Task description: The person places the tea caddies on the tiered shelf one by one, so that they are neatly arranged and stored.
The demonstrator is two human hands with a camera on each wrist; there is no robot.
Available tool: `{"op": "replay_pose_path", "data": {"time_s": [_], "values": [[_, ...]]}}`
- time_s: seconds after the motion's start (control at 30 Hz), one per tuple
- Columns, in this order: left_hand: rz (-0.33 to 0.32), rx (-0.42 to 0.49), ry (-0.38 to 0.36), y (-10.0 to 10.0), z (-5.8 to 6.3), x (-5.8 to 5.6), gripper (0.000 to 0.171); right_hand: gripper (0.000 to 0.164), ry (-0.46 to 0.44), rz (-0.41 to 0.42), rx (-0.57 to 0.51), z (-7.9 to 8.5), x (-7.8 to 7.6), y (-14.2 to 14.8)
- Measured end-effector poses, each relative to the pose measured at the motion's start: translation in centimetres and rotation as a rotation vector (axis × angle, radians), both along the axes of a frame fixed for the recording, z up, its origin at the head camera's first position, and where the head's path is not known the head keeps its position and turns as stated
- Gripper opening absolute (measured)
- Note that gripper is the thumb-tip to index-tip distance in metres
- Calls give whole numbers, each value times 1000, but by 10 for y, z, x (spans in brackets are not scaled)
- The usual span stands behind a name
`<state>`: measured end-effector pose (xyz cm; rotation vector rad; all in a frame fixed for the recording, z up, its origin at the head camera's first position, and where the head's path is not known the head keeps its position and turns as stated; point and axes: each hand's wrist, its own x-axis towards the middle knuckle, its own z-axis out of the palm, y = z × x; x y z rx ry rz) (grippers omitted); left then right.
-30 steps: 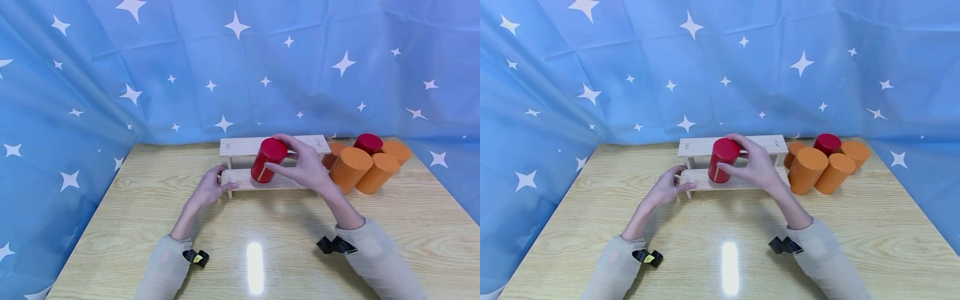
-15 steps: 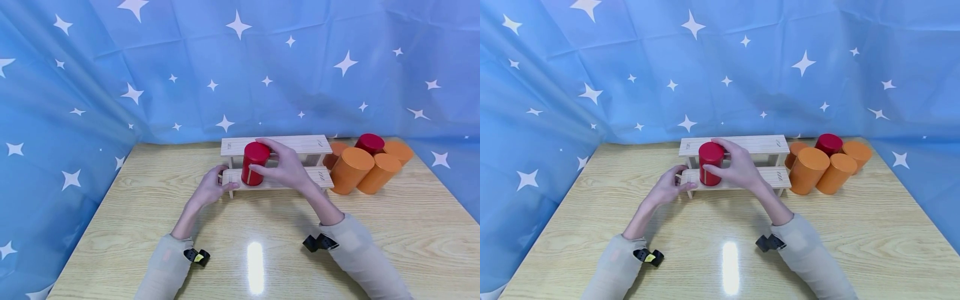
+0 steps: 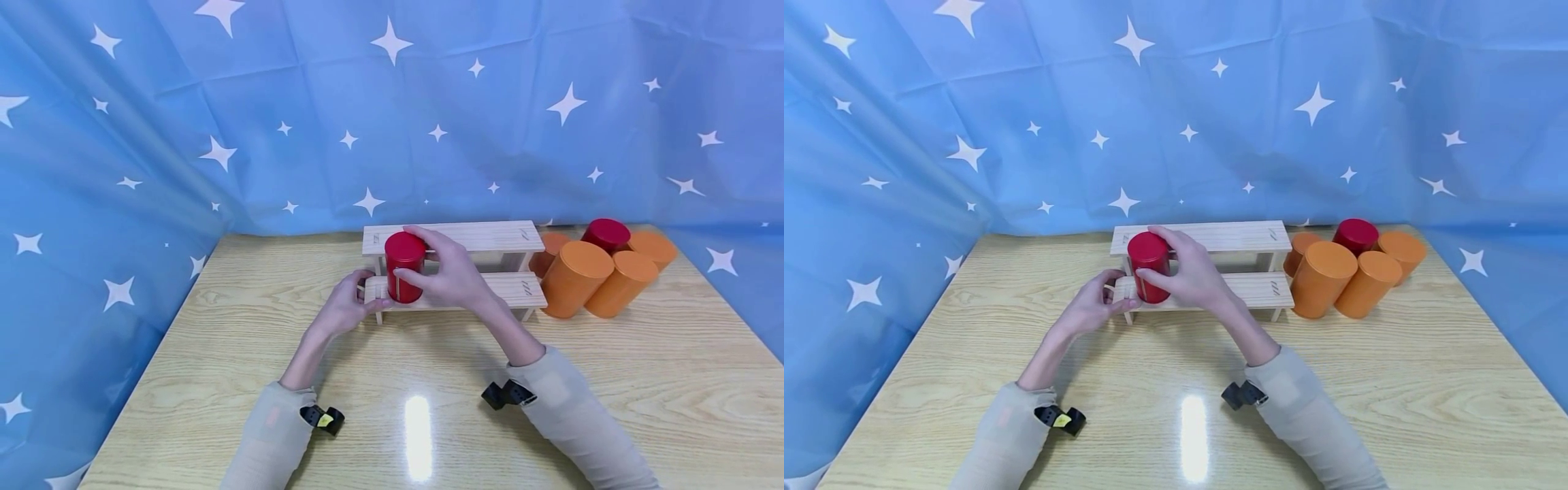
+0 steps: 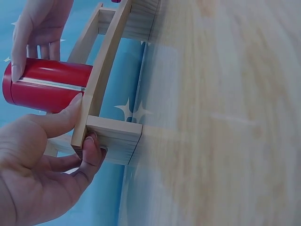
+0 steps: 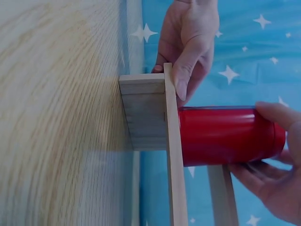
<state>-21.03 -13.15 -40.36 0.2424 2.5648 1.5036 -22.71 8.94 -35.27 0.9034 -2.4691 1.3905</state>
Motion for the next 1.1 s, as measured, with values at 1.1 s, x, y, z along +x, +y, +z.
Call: {"op": "replay_pose_path", "data": {"time_s": [1.1], "values": [[23,51,10,0,-1,1,62,65,44,-43,-15,16,7,56]]}}
